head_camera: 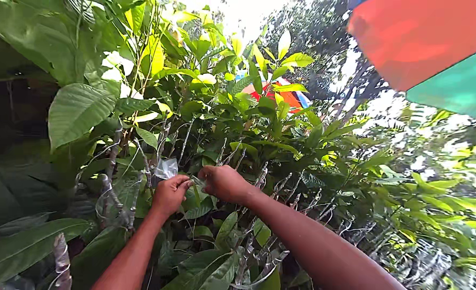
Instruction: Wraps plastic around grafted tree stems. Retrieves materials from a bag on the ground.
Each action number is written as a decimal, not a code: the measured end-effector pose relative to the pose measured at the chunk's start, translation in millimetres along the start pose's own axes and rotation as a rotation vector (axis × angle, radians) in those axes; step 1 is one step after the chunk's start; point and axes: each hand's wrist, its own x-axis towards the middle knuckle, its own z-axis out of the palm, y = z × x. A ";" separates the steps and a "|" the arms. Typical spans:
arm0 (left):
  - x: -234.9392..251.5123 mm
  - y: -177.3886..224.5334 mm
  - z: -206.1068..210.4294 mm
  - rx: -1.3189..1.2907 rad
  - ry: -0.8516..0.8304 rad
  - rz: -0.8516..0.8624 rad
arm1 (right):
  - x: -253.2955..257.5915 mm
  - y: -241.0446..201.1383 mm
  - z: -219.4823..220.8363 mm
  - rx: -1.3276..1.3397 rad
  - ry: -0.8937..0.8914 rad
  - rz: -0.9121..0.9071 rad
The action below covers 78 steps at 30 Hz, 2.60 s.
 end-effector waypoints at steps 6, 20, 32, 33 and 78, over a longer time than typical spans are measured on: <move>-2.6 4.9 6.4 0.154 -0.152 0.096 | 9.4 6.3 -29.5 0.308 0.078 -0.106; 4.3 11.1 -2.0 0.101 -0.037 0.106 | 10.1 3.4 -15.7 -0.184 0.290 -0.110; 2.9 11.5 3.3 0.002 0.019 0.162 | 5.6 7.8 -7.0 -0.226 0.144 -0.066; 3.1 13.5 4.6 0.005 0.039 0.141 | 1.8 -0.5 -13.3 -0.079 0.101 -0.019; -1.9 34.6 4.5 -0.309 0.112 -0.010 | -32.1 -53.6 31.4 -0.273 -0.128 -0.363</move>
